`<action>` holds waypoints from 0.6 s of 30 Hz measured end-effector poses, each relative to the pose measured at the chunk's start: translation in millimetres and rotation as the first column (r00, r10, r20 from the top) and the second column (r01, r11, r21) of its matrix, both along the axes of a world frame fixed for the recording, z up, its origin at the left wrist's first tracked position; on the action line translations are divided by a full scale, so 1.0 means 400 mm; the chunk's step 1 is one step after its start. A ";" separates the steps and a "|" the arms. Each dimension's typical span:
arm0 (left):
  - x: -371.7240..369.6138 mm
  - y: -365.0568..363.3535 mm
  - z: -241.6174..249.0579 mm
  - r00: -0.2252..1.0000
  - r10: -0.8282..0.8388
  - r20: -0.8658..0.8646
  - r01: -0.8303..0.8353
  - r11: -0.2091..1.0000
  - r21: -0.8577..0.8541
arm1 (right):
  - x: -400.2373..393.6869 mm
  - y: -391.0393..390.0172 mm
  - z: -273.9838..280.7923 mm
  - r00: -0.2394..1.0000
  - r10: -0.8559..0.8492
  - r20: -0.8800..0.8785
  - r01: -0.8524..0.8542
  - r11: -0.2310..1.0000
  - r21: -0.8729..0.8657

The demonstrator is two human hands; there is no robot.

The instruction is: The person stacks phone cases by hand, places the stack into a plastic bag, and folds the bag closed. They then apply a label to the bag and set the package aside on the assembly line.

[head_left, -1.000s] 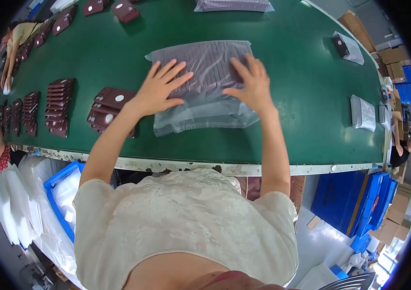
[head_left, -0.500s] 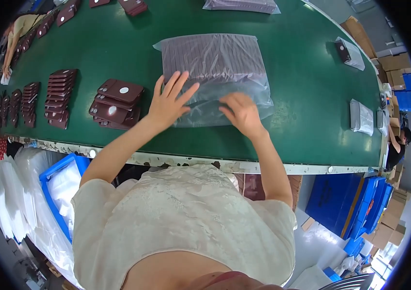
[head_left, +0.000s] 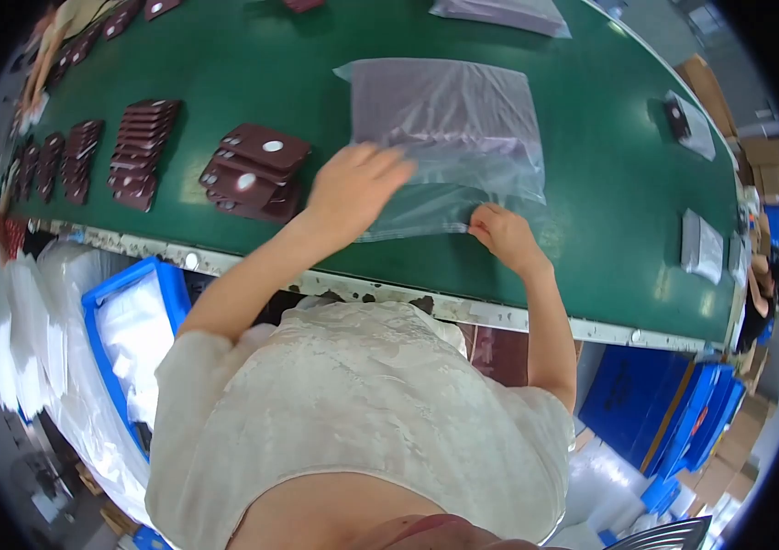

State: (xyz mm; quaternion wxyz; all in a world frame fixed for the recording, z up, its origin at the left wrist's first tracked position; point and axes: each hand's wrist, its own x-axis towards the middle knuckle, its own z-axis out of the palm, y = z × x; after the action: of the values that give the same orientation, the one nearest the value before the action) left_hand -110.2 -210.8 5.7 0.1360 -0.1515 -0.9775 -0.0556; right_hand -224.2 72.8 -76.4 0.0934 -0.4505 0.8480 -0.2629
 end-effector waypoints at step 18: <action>-0.081 -0.210 -0.141 0.912 -0.404 0.064 0.405 0.869 -0.285 | 0.481 0.503 -0.067 0.194 -0.791 0.580 0.784 0.481 0.393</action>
State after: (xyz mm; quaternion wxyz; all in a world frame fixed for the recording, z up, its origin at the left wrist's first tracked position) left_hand -142.5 -294.9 -50.8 0.0961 -0.3710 -0.9215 0.0622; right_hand -31.7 273.8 -103.2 0.2613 0.1839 0.8509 -0.4170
